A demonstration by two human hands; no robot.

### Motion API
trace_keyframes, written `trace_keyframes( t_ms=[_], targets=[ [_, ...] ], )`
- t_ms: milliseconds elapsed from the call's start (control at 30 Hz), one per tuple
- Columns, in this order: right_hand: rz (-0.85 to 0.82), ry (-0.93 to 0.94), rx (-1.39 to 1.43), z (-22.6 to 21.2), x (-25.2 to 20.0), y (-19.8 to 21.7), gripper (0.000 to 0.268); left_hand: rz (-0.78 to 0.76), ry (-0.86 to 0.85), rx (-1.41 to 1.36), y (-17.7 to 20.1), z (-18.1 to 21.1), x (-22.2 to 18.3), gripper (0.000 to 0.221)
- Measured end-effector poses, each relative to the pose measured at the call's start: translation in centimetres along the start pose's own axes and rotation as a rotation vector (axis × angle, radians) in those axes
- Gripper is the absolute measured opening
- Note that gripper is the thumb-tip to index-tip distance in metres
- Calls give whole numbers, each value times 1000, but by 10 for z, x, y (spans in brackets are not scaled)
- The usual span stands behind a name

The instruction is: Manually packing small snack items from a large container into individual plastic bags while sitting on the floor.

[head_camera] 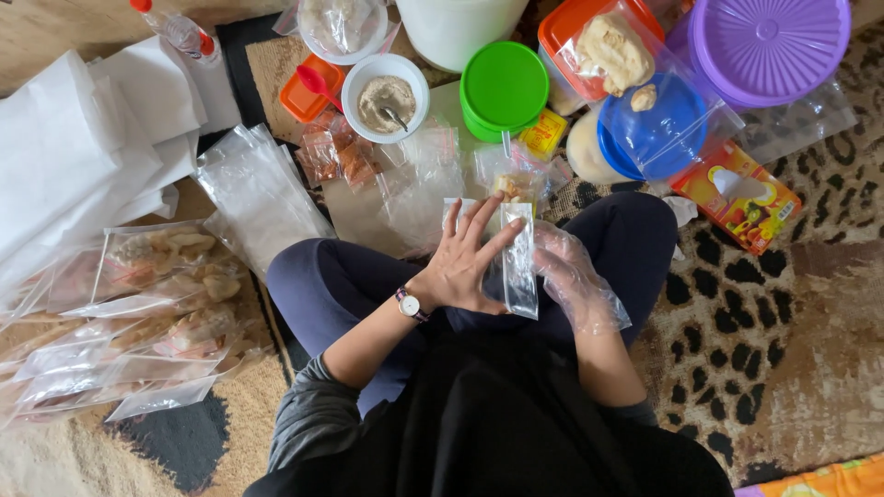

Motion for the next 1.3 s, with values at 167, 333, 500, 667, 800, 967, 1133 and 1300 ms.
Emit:
trace_keyframes(
  t_ms=[167,333,500,667,800,967,1133,1300],
  targets=[
    [21,-147,-11,15,-2,-6,68,24,-50,120,40,8,4,134],
    [-101,136,144,57,14,-1,85,-4,-7,424,121,-21,-15,134],
    [-79,172,212,91,26,3,71,-215,59,783,189,-121,-69,146],
    [-84,167,282,104,32,7,72,-538,251,1118,203,-225,-161,166],
    [-89,151,275,117,37,9,75,-918,314,1328,183,-267,-206,154],
    [-95,133,258,123,44,6,76,-965,300,1244,163,-274,-232,153],
    [-99,145,226,125,47,3,79,-973,268,1194,152,-280,-257,145],
    [-62,126,285,134,45,11,68,-886,219,1216,162,-261,-257,102]
  ],
)
Point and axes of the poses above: each hand's wrist, its own x-axis towards the middle knuckle, its own y-axis out of the back of the hand, z = x × y, the point moved 9 cm from there along x, towards the middle knuckle, and after that the axes turned 15 degrees about -x, right-handed, at the moved point
